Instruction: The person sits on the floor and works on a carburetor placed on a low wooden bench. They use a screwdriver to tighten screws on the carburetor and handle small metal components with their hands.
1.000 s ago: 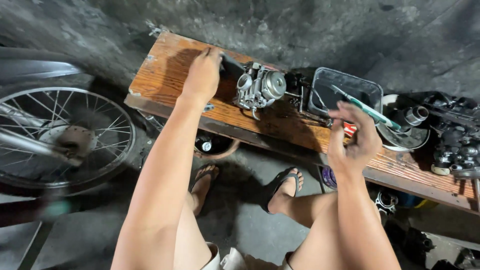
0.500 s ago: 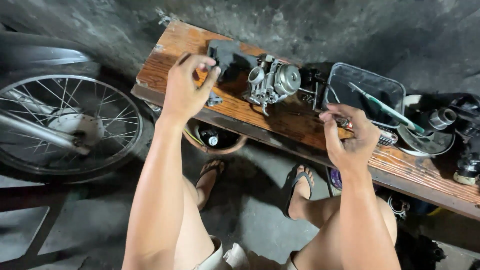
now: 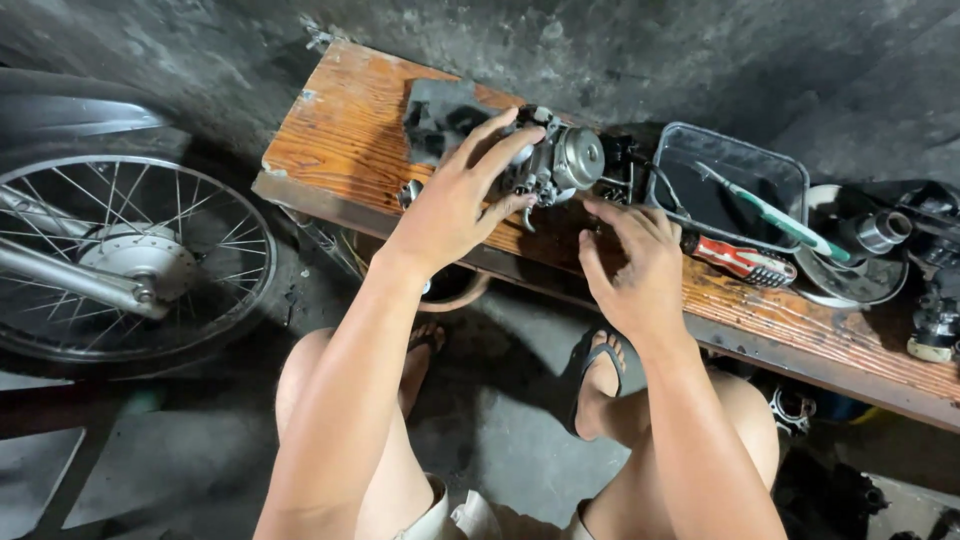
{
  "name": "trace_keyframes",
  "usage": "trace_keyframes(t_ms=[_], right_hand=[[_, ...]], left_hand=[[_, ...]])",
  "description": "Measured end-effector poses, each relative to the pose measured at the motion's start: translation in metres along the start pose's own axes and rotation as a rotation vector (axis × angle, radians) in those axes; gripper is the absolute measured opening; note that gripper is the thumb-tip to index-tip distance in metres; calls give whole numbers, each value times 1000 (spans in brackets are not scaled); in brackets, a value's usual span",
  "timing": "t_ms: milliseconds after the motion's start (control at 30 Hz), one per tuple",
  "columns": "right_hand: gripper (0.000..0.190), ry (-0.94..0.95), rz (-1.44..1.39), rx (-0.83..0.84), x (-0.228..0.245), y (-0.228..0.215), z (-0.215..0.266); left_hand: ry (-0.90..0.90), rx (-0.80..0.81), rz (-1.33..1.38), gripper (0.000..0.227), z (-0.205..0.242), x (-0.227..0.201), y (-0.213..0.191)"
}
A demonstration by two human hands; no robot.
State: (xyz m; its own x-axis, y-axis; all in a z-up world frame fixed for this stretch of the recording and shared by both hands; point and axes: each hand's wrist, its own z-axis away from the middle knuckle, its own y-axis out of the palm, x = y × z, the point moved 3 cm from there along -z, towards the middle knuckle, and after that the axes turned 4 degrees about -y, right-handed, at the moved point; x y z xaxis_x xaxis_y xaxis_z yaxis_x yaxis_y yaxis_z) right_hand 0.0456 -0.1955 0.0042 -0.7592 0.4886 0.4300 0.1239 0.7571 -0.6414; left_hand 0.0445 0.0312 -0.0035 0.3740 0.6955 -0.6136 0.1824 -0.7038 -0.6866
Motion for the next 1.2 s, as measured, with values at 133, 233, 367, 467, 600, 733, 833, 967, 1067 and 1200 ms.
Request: trace_keyframes(t_ms=[133, 233, 367, 467, 600, 733, 833, 967, 1067, 1200], right_hand=[[33, 28, 8, 36, 2, 6, -3], [38, 40, -26, 30, 1, 12, -3], [35, 60, -124, 16, 8, 15, -9], [41, 85, -113, 55, 15, 13, -13], [42, 96, -73, 80, 14, 15, -11], [38, 96, -99, 84, 14, 13, -13], [31, 98, -113, 101, 16, 11, -13], [25, 131, -154, 42, 15, 7, -12], [19, 102, -176, -8, 19, 4, -14], [15, 79, -172, -56, 18, 4, -14]], left_hand=[[71, -132, -9, 56, -7, 5, 4], [82, -252, -7, 54, -14, 11, 7], [123, -514, 179, 15, -20, -2, -18], [103, -504, 280, 9, -21, -15, -29], [-7, -340, 338, 25, -15, -17, -19], [10, -334, 352, 26, -14, -20, -23], [3, -417, 166, 22, -12, -12, -27], [-315, -456, -203, 38, -12, 30, -27], [-510, -330, -238, 48, -15, 46, -27], [-463, -434, -201, 23, -20, 67, -19]])
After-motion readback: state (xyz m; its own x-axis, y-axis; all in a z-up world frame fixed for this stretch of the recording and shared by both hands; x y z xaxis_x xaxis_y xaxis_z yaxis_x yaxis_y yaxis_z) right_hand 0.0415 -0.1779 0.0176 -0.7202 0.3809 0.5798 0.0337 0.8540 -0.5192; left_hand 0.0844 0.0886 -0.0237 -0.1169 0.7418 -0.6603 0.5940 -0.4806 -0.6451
